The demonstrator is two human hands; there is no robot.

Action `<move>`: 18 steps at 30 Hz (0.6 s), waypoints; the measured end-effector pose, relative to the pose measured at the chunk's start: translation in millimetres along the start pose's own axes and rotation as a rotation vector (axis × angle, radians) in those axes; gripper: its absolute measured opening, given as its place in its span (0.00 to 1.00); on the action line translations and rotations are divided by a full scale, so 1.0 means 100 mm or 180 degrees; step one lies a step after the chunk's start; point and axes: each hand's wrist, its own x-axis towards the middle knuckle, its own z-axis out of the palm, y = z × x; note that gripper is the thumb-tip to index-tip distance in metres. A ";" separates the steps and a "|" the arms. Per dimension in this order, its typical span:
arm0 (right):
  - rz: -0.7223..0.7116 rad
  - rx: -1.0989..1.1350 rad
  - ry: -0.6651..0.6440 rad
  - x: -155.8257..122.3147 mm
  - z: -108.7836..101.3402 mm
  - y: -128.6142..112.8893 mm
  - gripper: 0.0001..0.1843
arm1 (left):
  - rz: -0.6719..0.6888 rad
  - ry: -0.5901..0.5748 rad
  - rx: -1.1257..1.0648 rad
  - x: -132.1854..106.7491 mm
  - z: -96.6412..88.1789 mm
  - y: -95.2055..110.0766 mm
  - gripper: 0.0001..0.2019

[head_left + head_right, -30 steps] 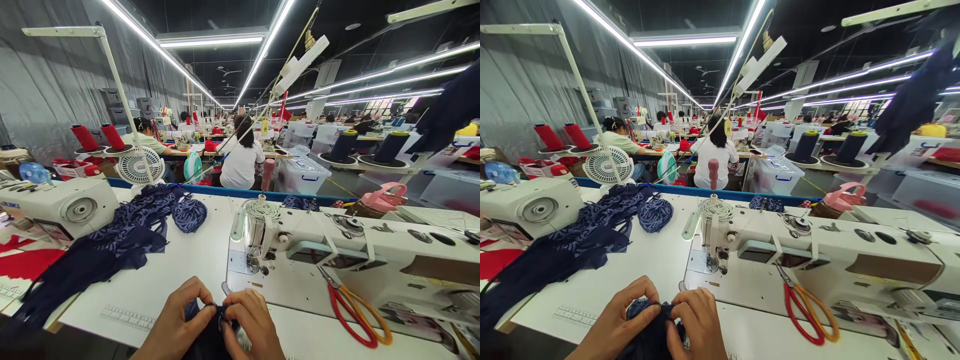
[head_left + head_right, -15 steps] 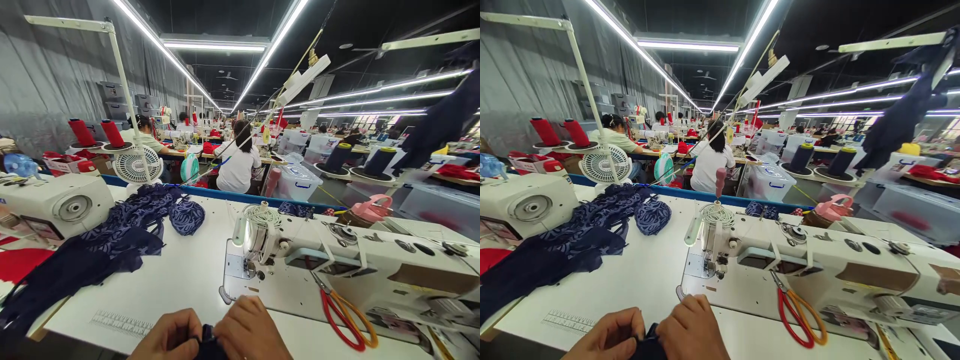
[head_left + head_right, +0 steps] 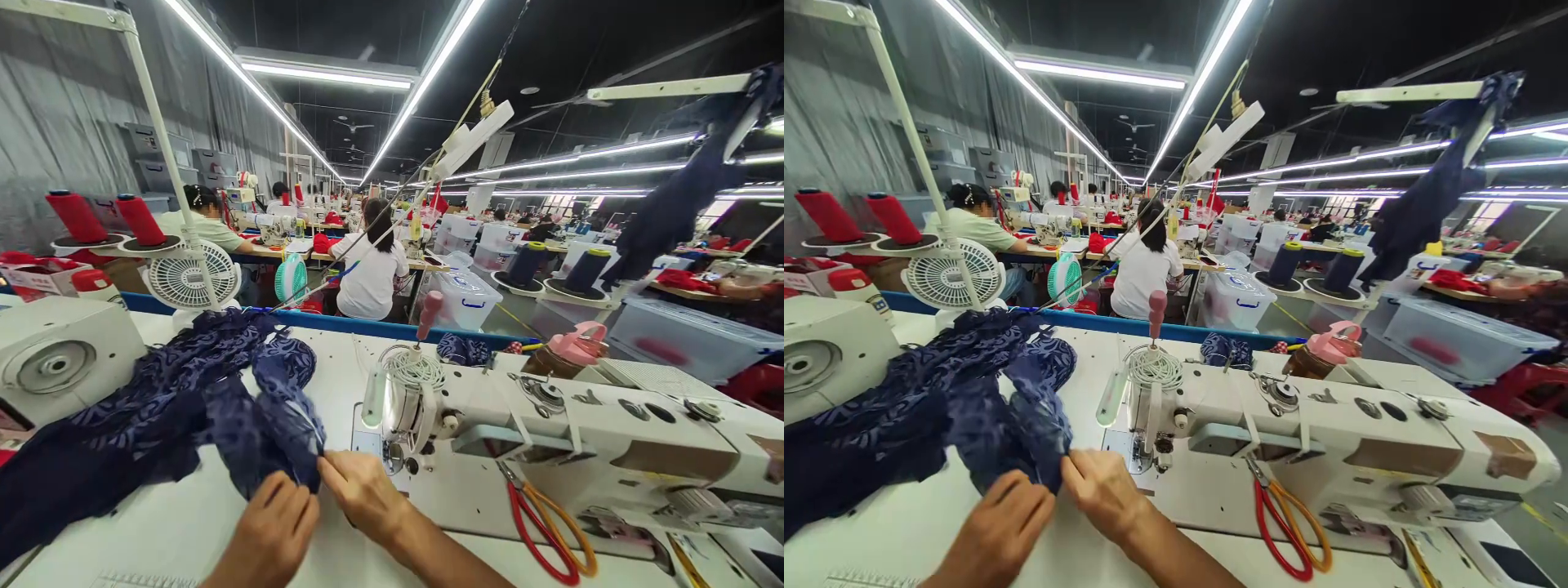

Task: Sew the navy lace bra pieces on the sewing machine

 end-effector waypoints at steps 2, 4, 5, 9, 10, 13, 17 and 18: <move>-0.0175 -0.0220 -0.0155 -0.40 -0.02 0.18 0.14 | -0.0030 0.0031 -0.0170 -0.05 0.37 0.41 0.19; -0.0197 -0.0377 -0.0277 -0.64 -0.11 0.31 0.12 | -0.0220 -0.0023 -0.0314 0.03 0.59 0.65 0.19; -0.0162 -0.0436 -0.0329 -0.70 -0.16 0.34 0.12 | -0.0268 -0.0042 -0.0371 0.10 0.66 0.70 0.18; 0.0170 -0.0578 -0.0504 -0.81 -0.33 0.35 0.14 | 0.0118 -0.0127 -0.0989 0.24 0.71 0.57 0.13; 0.0272 -0.0561 -0.0586 -0.82 -0.36 0.34 0.17 | 0.0226 -0.0202 -0.1234 0.22 0.71 0.50 0.10; 0.0525 -0.0321 -0.0868 -0.90 -0.41 0.35 0.28 | 0.0222 -0.0476 -0.1733 0.07 0.76 0.33 0.07; 0.0667 -0.0148 -0.0515 -1.01 -0.43 0.45 0.22 | 0.0058 -0.0615 -0.1845 -0.07 0.83 0.26 0.12; 0.0701 -0.0147 -0.0336 -1.03 -0.42 0.47 0.20 | 0.0049 -0.0693 -0.1858 -0.06 0.84 0.25 0.13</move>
